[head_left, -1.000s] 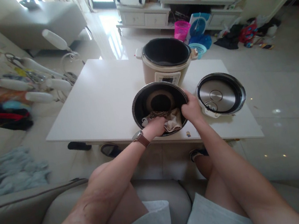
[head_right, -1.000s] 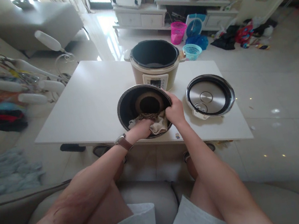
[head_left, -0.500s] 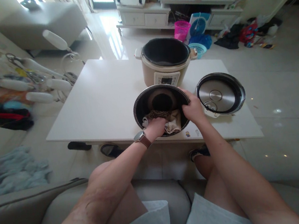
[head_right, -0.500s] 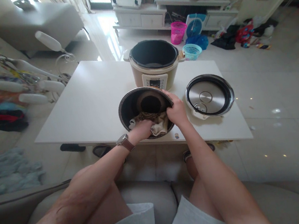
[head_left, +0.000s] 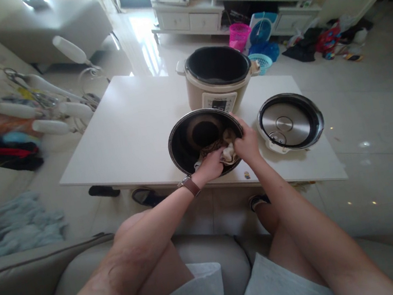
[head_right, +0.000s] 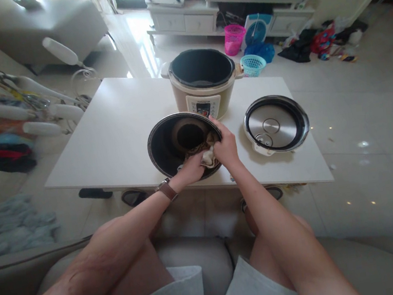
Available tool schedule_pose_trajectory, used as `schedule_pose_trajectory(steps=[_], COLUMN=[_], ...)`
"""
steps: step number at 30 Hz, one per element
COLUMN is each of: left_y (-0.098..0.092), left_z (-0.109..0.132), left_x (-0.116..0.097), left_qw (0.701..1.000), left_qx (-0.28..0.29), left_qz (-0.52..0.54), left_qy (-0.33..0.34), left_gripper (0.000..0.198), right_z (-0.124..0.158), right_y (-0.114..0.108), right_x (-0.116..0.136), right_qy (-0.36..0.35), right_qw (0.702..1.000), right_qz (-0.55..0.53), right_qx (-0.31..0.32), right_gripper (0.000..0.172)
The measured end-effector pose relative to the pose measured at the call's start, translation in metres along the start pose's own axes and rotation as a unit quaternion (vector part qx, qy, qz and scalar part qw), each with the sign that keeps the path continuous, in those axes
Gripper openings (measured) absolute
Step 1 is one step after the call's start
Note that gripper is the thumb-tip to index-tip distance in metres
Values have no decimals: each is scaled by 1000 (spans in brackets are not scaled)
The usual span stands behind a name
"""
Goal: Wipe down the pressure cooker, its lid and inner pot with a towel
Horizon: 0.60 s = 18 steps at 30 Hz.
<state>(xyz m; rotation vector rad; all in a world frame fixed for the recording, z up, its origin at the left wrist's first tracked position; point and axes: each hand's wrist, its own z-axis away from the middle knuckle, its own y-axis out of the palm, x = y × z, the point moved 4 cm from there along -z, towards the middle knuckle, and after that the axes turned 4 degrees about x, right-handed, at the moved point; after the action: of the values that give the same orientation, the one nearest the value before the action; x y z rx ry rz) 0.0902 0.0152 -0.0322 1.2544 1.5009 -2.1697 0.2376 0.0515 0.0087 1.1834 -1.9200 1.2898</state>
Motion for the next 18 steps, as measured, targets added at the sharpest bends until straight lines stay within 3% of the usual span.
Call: schedule_pose_trajectory(steps=[2, 5, 10, 13, 18], left_y=[2, 1, -13, -19, -9], left_z=[-2, -2, 8, 11, 10], left_x=[-1, -3, 4, 6, 6], left_qw=[1000, 1000, 971, 954, 954], left_qx=[-19, 19, 103, 100, 114], left_qz=[22, -10, -206, -273, -270], left_qy=[5, 9, -64, -75, -58], left_gripper=[66, 58, 41, 38, 46], right_z=[0, 0, -2, -5, -9], right_y=[0, 0, -9, -16, -22], right_x=[-1, -5, -8, 3, 26], right_qy=[1, 5, 29, 14, -38], right_qw=[1000, 1000, 999, 1000, 998], right_qz=[-1, -3, -6, 3, 56], right_qx=[-1, -7, -14, -6, 16], right_gripper=[73, 71, 70, 72, 66])
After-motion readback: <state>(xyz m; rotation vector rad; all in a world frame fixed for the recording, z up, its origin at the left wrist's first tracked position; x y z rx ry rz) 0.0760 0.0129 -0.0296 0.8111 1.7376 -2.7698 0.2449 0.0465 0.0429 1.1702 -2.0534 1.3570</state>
